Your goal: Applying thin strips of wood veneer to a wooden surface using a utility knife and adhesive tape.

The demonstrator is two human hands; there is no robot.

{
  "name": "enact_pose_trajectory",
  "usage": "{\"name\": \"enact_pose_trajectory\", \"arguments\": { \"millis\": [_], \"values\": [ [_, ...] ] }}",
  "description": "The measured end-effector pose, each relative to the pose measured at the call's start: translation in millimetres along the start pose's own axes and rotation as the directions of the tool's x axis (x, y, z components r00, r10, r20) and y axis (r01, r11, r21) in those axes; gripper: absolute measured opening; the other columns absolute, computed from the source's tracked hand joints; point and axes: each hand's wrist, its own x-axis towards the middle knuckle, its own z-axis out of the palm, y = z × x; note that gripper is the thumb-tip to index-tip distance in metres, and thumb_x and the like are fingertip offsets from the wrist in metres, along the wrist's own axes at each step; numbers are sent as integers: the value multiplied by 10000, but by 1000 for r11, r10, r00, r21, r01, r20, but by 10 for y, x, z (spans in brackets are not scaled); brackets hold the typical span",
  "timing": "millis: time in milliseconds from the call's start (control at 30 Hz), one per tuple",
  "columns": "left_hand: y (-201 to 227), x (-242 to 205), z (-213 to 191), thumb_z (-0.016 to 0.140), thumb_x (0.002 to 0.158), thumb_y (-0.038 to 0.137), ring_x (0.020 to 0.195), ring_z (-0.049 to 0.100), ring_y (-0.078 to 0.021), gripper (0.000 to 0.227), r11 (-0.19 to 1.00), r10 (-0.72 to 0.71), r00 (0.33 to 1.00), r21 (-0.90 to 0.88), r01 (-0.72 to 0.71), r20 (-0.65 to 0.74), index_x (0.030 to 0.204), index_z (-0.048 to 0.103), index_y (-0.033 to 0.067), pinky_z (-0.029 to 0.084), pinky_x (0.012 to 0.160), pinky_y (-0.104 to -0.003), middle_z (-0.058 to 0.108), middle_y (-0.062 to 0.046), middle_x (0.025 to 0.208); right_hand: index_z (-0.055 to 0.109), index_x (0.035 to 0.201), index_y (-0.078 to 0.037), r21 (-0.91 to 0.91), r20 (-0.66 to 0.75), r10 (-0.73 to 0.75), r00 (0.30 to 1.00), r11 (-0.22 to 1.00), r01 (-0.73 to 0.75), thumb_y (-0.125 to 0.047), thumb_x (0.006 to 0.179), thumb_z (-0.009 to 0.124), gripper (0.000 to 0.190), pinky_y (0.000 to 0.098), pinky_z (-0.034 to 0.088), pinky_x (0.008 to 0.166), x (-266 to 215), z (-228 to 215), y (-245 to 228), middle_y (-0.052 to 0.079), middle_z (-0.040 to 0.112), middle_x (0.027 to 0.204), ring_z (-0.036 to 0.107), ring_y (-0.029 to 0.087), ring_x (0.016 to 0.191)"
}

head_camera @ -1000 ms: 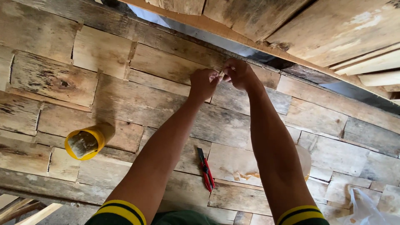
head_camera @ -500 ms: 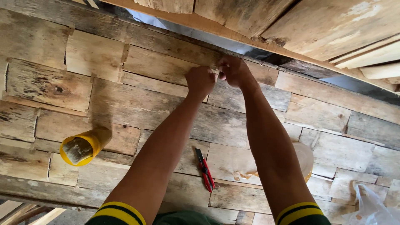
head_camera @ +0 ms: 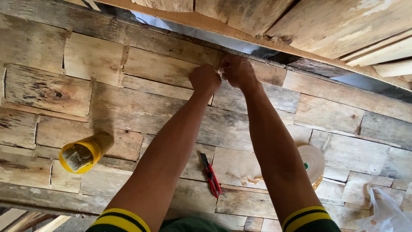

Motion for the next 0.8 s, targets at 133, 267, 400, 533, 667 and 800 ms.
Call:
{"name": "enact_pose_trajectory", "arguments": {
  "millis": [133, 267, 400, 533, 667, 800],
  "values": [
    [68, -11, -89, 764, 841, 279, 860, 739, -312, 159, 999, -30, 995, 47, 25, 91, 865, 773, 123, 569, 726, -474, 755, -117, 873, 775, 1046, -170, -75, -83, -63, 995, 996, 57, -262, 864, 759, 204, 494, 556, 795, -8, 62, 38, 168, 746, 977, 717, 378, 912],
    [97, -22, -123, 774, 833, 278, 843, 743, -304, 134, 999, -38, 996, 37, 35, 81, 840, 788, 144, 567, 726, -470, 759, -111, 848, 794, 1000, -193, -3, -161, 8, 987, 1000, -9, -310, 890, 736, 171, 496, 566, 805, -14, 92, 1, 151, 756, 954, 717, 375, 892],
    [103, -36, -123, 787, 837, 310, 811, 738, -330, 190, 999, -16, 1000, 32, 16, 6, 810, 780, 122, 561, 719, -489, 749, -130, 809, 791, 966, -185, -150, -241, -44, 970, 989, 8, -371, 851, 777, 219, 506, 572, 730, 43, 216, 83, 187, 730, 937, 704, 406, 840],
    [127, -47, -122, 788, 811, 292, 803, 741, -328, 156, 1000, -26, 1000, -4, 26, -1, 809, 779, 136, 564, 710, -483, 751, -123, 802, 775, 961, -164, -98, -218, -31, 976, 995, 10, -354, 846, 766, 222, 509, 575, 754, 112, 306, 134, 160, 752, 931, 718, 394, 864],
    [152, -65, -153, 824, 758, 322, 793, 730, -338, 198, 1000, -16, 999, 14, 17, -49, 776, 777, 131, 555, 695, -492, 746, -121, 791, 691, 1021, -60, -298, -348, -69, 935, 954, -41, -402, 929, 743, 358, 517, 573, 672, 170, 180, 57, 209, 718, 874, 713, 412, 815],
    [157, -59, -144, 798, 839, 361, 749, 743, -311, 262, 997, -50, 998, 60, 48, 43, 784, 761, 107, 562, 671, -486, 740, -121, 763, 663, 938, -55, -60, -263, 183, 947, 977, -206, -394, 844, 757, 363, 495, 584, 664, 247, 93, 97, 185, 706, 801, 723, 371, 757]
  ]
}}
